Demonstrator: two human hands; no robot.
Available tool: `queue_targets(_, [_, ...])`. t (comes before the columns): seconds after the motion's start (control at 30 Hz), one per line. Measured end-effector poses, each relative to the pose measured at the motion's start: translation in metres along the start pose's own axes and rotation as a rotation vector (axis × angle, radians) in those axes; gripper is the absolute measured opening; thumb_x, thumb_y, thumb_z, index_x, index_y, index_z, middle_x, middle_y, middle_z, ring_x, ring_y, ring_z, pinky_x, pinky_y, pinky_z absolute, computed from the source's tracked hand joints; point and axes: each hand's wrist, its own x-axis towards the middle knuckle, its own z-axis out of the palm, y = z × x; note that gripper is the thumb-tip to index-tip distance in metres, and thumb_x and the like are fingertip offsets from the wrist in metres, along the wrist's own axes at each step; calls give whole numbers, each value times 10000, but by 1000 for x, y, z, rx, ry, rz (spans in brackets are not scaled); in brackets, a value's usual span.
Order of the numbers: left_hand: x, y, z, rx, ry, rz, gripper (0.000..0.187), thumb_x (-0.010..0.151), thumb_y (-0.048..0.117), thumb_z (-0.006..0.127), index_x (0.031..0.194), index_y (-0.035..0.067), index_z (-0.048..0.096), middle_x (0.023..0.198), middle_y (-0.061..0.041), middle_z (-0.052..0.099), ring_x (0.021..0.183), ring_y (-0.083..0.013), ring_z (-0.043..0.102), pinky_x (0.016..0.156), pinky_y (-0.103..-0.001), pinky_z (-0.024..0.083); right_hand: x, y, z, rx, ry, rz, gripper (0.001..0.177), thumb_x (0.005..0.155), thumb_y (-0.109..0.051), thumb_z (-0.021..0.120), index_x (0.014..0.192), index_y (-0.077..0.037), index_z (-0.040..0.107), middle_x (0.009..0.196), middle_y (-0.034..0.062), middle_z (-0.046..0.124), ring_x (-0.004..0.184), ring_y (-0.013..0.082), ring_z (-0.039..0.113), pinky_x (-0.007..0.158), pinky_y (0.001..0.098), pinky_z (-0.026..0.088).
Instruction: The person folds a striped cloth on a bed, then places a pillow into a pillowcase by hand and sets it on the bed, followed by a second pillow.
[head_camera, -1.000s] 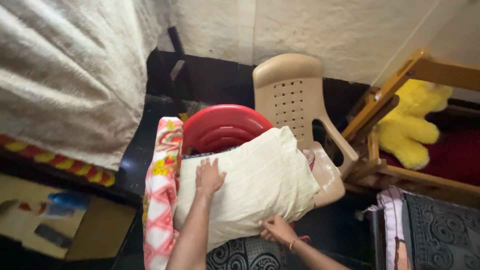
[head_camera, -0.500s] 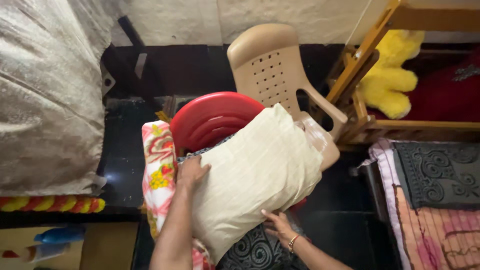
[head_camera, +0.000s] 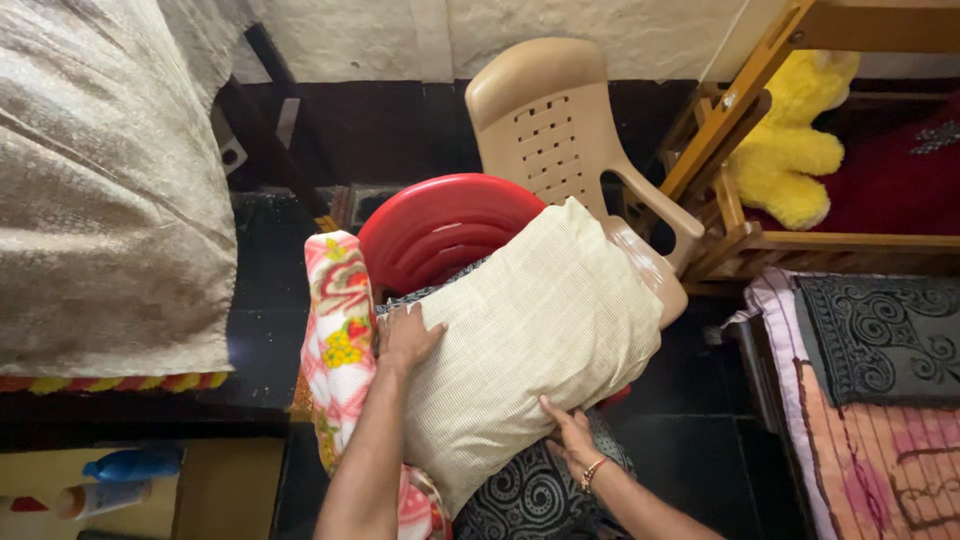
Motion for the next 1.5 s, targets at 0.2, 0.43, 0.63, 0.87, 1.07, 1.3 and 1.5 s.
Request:
queue_targets(0.2, [-67, 7, -66, -110, 681, 253, 570, 708, 245, 850, 1250, 167, 691, 1314, -81, 622, 1255, -302, 566, 1109, -473, 402, 5, 3, 10, 90, 58, -69, 930, 692, -452, 850, 1462, -142, 431, 1475, 73, 555, 1362, 264, 493, 1036, 525, 408])
queue_targets(0.43, [-108, -31, -91, -299, 404, -562, 1259, 562, 262, 963, 1606, 136, 271, 1443, -323, 419, 1273, -537, 488, 1022, -587, 424, -2, -2, 18, 71, 121, -107, 1044, 677, -414, 868, 1519, -143, 314, 1507, 99, 501, 1388, 296, 474, 1061, 555, 424])
queue_targets(0.63, [-89, -77, -61, -659, 430, -285, 748, 705, 112, 809, 1382, -6, 515, 1140, -238, 710, 1068, -396, 696, 945, -484, 552, -8, -1, 12, -37, 130, -163, 1036, 712, -442, 882, 1508, -119, 304, 1438, 117, 501, 1283, 275, 514, 993, 492, 469])
queue_targets(0.87, [-133, 7, -140, -1271, 275, -38, 828, 643, -74, 682, 1424, 44, 434, 1145, -128, 674, 910, -270, 724, 715, -377, 639, -30, 13, 12, -196, 45, -644, 635, 802, -385, 870, 1198, -3, 554, 1105, 166, 611, 979, 254, 581, 857, 384, 506])
queue_targets(1.07, [-139, 111, -200, -1237, 120, 408, 889, 686, -23, 726, 1509, 63, 400, 1429, -110, 534, 1318, -224, 535, 1081, -354, 476, -100, -97, 68, -44, -773, -732, 1040, 731, -284, 876, 1541, -131, 241, 1459, 39, 463, 1307, 190, 487, 1010, 374, 489])
queue_targets(1.3, [-128, 186, -241, -393, -162, 406, 865, 770, 276, 789, 1558, 188, 444, 1302, -162, 714, 1260, -303, 661, 1119, -486, 417, -82, -139, 144, 149, -601, -586, 963, 780, -105, 804, 1554, 7, 241, 1453, 132, 444, 1332, 247, 450, 1100, 421, 402])
queue_targets(1.5, [-152, 135, -223, -91, 665, 376, 1008, 663, 465, 881, 1509, 160, 425, 1583, -222, 368, 1487, -434, 340, 1151, -700, 224, -41, -205, 188, -159, -290, -1355, 590, 1100, -209, 484, 1586, 12, 233, 1555, 193, 376, 1413, 341, 352, 1160, 504, 248])
